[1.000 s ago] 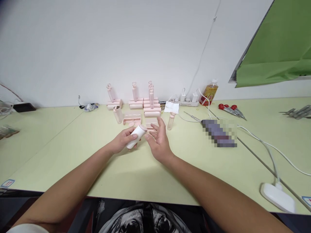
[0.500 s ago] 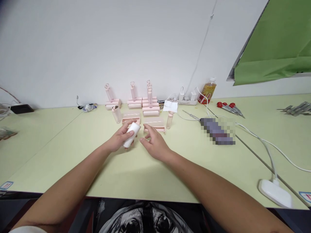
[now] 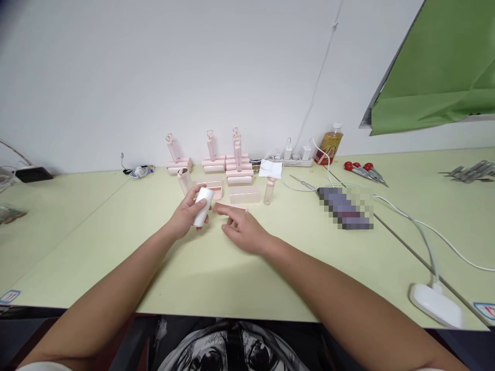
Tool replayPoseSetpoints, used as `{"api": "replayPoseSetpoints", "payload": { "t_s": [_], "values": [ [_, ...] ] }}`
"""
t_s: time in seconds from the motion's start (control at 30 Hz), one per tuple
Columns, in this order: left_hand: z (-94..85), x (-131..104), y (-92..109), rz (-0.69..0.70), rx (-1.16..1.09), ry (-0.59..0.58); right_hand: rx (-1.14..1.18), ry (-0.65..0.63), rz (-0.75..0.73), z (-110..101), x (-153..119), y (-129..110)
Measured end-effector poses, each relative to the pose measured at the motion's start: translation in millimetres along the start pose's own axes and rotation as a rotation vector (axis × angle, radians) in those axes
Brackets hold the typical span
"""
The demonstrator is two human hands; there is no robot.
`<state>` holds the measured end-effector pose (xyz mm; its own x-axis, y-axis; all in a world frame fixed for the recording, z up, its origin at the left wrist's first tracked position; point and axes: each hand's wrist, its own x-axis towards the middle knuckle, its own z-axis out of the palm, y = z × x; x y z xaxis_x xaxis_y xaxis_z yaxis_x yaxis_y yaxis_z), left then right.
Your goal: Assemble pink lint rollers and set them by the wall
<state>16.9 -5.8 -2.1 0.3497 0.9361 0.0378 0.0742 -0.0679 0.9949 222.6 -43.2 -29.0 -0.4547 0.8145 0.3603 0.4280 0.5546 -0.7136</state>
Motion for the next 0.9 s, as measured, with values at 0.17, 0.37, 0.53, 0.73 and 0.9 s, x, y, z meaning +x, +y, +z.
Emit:
{"api": "replayPoseSetpoints", "payload": {
  "t_s": [0.17,0.37,0.53,0.73,0.9],
  "values": [
    [-1.9,1,1,0.001,-0.008,0.035,-0.323,0.246,0.030,-5,4,11],
    [-1.7,0,0,0.029,0.039,0.047,-0.439,-0.067,0.199,-4,5,19],
    [-11.1,1,2,0.134,0.082,0.100,-0.360,-0.080,0.189,-6,4,8],
    [-24.9,6,8,0.133,-0.017,0.197,-0.147,0.065,0.263,-6,3,-1],
    [-14.4,7,2,-0.017,-0.111,0.095,0.152,0.080,0.302,1,3,-1]
  ]
}}
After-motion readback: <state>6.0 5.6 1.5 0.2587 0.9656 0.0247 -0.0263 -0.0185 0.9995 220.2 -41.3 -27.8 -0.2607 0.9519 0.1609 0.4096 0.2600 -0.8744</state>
